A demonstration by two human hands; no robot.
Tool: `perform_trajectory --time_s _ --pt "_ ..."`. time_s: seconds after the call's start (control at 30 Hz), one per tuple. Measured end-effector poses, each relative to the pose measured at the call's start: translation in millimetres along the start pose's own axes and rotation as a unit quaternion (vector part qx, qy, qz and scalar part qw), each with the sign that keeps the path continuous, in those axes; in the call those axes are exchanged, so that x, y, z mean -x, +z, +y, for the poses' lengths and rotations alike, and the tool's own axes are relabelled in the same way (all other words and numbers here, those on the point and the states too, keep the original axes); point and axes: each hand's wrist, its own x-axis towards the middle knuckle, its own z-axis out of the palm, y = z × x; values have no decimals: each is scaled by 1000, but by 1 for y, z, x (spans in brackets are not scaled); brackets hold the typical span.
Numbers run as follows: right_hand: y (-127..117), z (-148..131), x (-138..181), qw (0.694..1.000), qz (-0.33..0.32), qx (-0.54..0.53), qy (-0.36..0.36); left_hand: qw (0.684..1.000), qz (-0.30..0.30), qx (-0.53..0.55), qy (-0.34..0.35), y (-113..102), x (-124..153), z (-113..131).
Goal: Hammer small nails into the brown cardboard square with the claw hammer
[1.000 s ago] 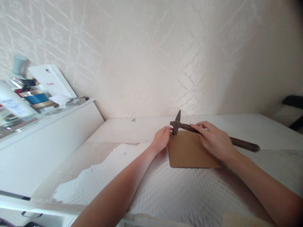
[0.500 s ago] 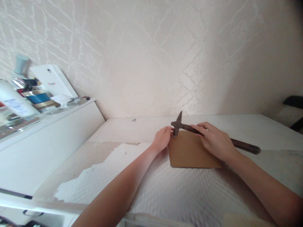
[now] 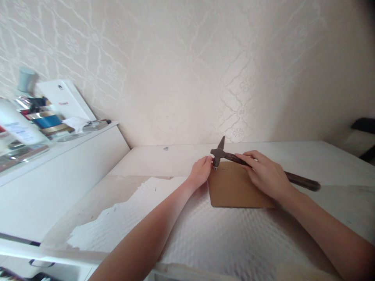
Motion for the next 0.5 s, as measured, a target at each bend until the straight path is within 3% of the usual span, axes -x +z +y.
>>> perform_trajectory --time_s 0.5 --pt "-1 0 0 1000 1 -13 3 1000 0 11 -5 0 1 1"
